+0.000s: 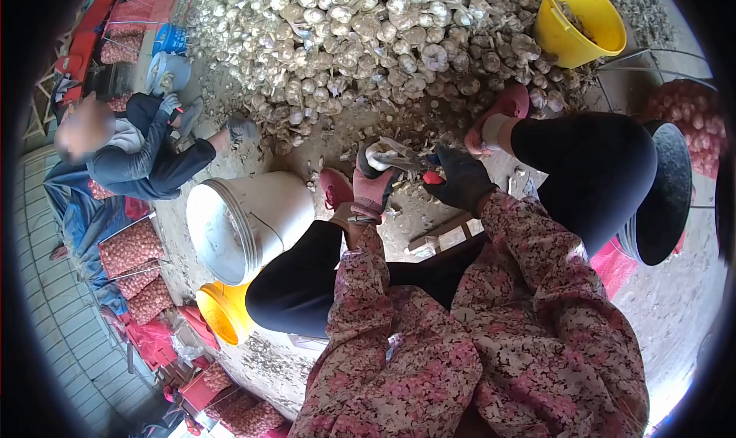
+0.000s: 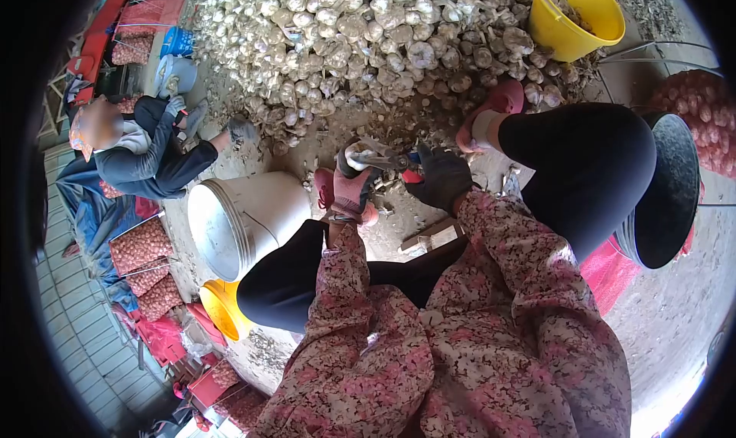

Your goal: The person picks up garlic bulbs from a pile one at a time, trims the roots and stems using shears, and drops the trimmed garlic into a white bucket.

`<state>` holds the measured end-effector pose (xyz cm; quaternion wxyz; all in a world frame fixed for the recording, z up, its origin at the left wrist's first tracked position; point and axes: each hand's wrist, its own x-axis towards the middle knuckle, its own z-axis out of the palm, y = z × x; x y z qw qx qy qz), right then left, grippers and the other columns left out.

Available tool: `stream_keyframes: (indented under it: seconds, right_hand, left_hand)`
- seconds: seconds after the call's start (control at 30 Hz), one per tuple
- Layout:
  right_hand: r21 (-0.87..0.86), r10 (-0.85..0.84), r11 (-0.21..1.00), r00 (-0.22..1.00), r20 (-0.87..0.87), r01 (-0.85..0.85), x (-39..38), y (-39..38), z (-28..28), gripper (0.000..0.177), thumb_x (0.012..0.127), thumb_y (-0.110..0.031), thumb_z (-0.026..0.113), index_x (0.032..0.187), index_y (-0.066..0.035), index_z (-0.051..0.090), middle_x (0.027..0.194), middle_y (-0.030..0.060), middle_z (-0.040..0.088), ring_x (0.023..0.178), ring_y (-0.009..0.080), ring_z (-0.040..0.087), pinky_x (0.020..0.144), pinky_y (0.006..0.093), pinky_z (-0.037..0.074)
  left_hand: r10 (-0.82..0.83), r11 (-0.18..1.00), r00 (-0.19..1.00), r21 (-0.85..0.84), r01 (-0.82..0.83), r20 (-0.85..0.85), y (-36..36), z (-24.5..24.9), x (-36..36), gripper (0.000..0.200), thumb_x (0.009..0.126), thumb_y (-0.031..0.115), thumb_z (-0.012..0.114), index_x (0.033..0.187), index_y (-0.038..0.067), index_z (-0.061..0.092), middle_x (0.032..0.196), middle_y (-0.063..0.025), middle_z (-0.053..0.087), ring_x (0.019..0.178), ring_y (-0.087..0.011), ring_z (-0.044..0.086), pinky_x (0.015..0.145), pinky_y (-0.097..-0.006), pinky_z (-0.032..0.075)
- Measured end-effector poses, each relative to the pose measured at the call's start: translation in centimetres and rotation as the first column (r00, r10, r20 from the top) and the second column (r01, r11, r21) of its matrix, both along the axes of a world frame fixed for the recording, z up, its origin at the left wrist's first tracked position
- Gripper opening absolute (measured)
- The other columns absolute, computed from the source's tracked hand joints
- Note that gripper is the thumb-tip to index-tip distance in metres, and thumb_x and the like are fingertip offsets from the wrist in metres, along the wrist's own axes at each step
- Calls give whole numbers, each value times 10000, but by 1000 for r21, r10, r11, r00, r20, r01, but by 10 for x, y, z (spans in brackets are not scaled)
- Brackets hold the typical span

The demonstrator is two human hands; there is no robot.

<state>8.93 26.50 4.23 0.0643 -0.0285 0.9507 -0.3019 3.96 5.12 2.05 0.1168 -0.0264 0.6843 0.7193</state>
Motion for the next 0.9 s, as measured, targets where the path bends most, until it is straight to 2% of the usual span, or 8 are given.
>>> stream_keyframes:
  seconds: [0.27,0.33,0.47,0.53,0.6,0.73,0.83,0.9]
  right_hand:
    - [-90,91,993,991,102,-81,9,-4,5,501,740,-360,655,1124,-62,533,913,153,645,863,327,630,739,449,487]
    - [-134,90,988,990,113,-74,7,-3,1,397,758,-307,630,1054,-54,551,883,160,649,832,337,635,715,454,488]
    - [-62,125,992,950,286,-112,4,-1,-15,321,787,-242,577,1041,-46,556,891,174,650,840,336,638,732,456,489]
    - [-13,147,988,924,352,-152,1,2,-21,309,801,-252,563,1024,-38,570,901,175,652,851,337,638,748,455,489]
    - [14,113,992,920,375,-127,-6,10,-42,310,810,-269,559,1011,-33,579,907,178,652,857,336,638,758,455,487]
    - [99,17,993,898,439,-67,-7,21,-67,356,835,-345,549,1016,-44,607,948,181,653,905,338,632,791,448,481]
    - [-46,-186,975,908,375,218,-9,18,-42,432,809,-394,599,1077,-57,566,965,174,653,934,353,619,816,434,480]
    - [-140,-398,894,897,191,426,-22,22,-40,524,756,-406,659,1113,-51,513,981,178,642,940,340,619,834,423,478]
  left_hand:
    - [-49,909,996,-417,14,-74,-2,17,7,623,660,133,787,1205,43,500,1058,-119,641,985,-212,630,849,-322,498]
    - [-131,718,990,-694,58,-53,0,29,4,599,657,204,794,1164,38,523,1008,-135,653,947,-238,642,822,-335,503]
    - [-104,812,995,-578,79,-10,-9,-1,8,467,734,119,744,1140,7,542,984,-96,655,883,-201,643,790,-305,519]
    - [-63,884,996,-461,85,63,-15,-19,14,409,772,84,706,1139,6,545,993,-89,648,866,-203,649,768,-312,529]
    - [-182,982,973,83,171,145,-13,-9,21,374,802,34,664,1153,19,535,989,-80,641,838,-195,650,750,-319,537]
    - [-167,931,981,344,123,101,7,40,25,384,825,-18,612,1189,59,517,1016,-67,623,891,-193,631,799,-338,522]
    - [-116,732,980,681,-27,164,1,38,24,313,848,145,636,1136,85,527,1044,-63,595,999,-206,589,850,-357,497]
    - [-243,408,952,910,-74,186,2,40,8,318,849,353,647,1037,107,571,1061,-72,604,1053,-215,557,839,-347,480]
